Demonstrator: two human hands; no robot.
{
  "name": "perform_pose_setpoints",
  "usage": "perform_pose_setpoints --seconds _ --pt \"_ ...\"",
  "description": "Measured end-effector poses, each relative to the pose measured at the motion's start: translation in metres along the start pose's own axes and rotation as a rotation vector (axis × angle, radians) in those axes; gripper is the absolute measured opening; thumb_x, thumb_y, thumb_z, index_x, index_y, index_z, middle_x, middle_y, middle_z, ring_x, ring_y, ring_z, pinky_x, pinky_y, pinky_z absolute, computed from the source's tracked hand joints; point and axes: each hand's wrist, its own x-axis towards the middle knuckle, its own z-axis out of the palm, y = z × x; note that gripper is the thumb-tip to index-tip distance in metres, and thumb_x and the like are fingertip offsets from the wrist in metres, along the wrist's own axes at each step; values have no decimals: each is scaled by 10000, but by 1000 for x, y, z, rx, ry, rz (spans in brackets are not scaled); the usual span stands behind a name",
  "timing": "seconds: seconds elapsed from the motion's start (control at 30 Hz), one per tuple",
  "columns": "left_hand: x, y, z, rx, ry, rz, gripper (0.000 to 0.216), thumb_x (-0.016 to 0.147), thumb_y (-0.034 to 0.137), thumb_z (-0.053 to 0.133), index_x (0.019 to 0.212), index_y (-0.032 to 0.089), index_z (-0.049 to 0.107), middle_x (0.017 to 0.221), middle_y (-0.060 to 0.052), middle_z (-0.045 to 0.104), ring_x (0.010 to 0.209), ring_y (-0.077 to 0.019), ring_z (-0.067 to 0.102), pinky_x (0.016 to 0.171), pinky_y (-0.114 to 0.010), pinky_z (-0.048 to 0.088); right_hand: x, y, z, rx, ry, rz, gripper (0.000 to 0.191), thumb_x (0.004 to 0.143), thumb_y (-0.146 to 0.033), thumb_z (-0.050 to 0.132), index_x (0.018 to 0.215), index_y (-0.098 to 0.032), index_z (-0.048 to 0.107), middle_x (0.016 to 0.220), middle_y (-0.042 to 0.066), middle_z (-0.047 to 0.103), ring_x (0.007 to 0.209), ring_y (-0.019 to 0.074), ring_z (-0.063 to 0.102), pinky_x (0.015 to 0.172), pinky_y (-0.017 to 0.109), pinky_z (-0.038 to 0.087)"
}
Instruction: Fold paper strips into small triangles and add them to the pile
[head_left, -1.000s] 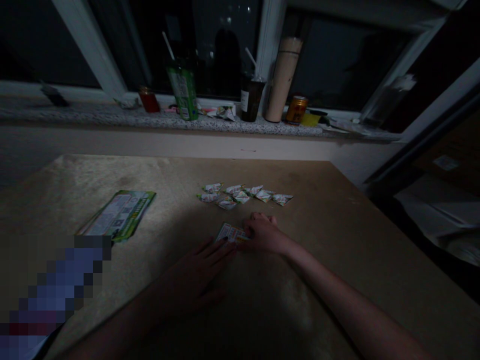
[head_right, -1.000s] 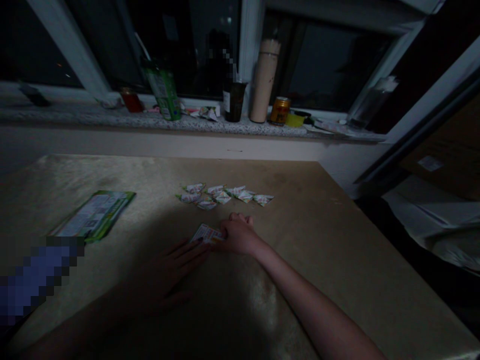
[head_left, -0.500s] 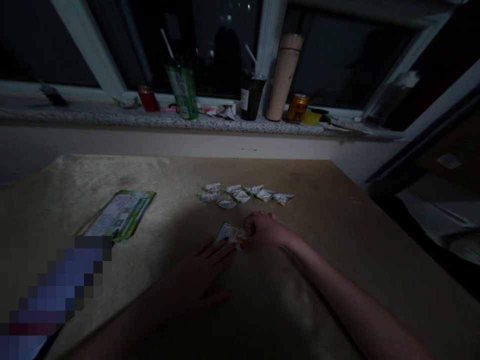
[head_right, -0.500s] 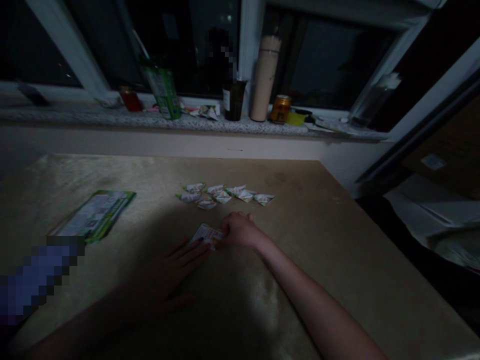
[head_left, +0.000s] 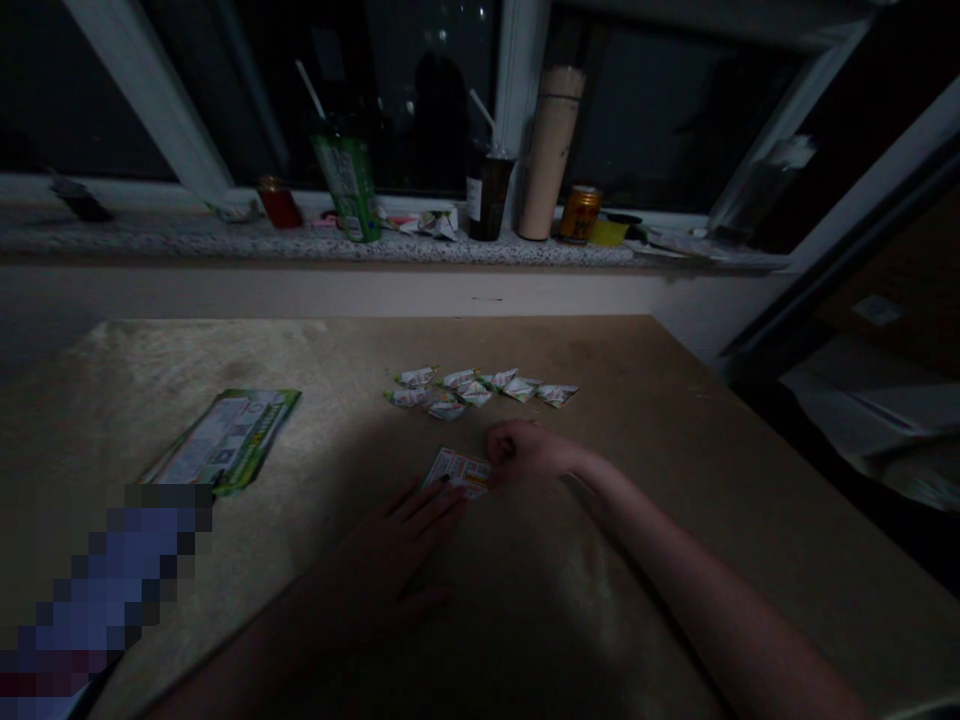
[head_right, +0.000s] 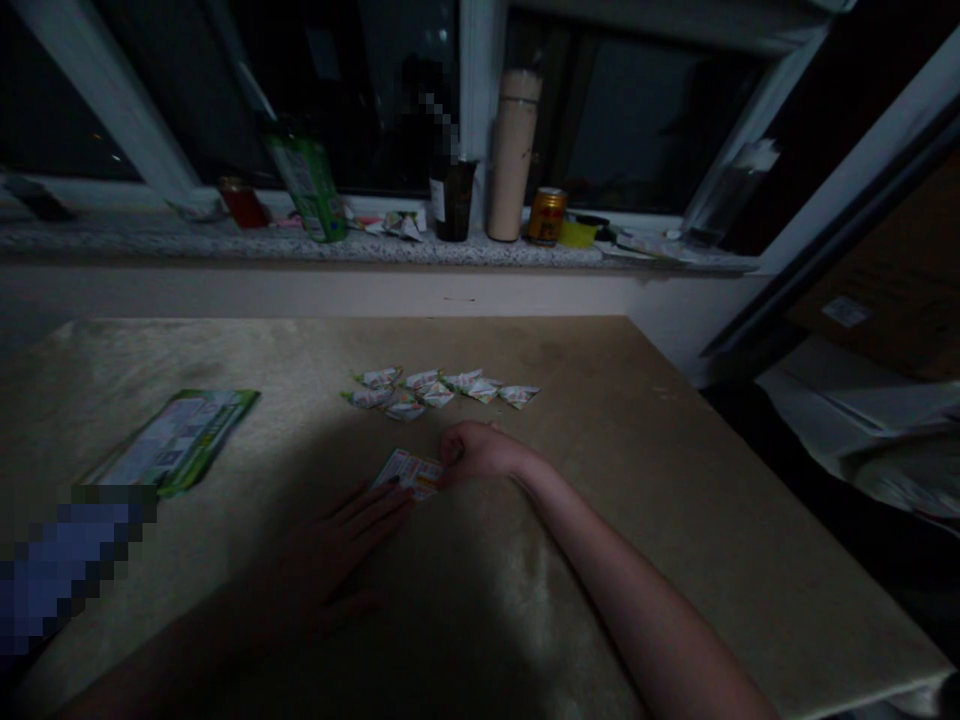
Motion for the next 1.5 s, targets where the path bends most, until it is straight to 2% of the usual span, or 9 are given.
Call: perform_pose_setpoints --seconds 0.27,0.47,0.73,0.93,1.23,1.4,1.5 --pt "1 0 -1 26 -15 7 697 918 525 416 1479 225 132 1519 -65 235 1384 -260 204 1137 -441 141 1 6 -4 5 13 -27 242 592 -242 750 756 -160 592 669 -68 494 607 81 431 567 200 283" --pt "0 -2 6 46 25 13 723 907 548 424 1480 224 123 1525 -57 218 1384 -264 204 1135 -443 137 6 15 -6 138 -74 -78 258 546 -154 741 727 -156 558 669 -68 453 599 84 423 520 186 294" --pt "1 1 0 71 -1 7 702 911 528 431 1473 203 162 1518 -70 240 1383 -262 207 1129 -446 161 7 19 -9 161 -111 -143 239 560 -147 727 698 -159 532 661 -68 439 605 86 404 524 193 296" --pt "1 1 1 65 45 24 702 903 521 450 1470 207 179 1506 -72 271 1372 -272 235 1122 -453 176 7 20 -11 180 -128 -148 258 546 -114 731 692 -161 523 650 -73 435 600 84 401 527 193 300" --pt "1 0 1 55 32 7 683 909 508 444 1468 212 185 1504 -71 276 1373 -267 234 1118 -456 192 5 20 -14 187 -151 -146 257 544 -78 711 733 -151 553 646 -74 460 595 82 417 521 188 309" --pt "2 0 2 43 63 12 675 904 503 458 1462 218 209 1491 -74 305 1362 -277 259 1118 -468 188 2 19 -13 257 -165 -172 186 634 -150 669 781 -154 554 652 -67 467 592 85 421 518 192 309" --pt "2 0 3 42 77 11 668 906 513 450 1461 231 209 1490 -65 309 1356 -272 271 1115 -458 198 2 18 -11 206 -106 -163 210 611 -160 701 754 -156 547 661 -65 451 609 88 417 519 191 303"
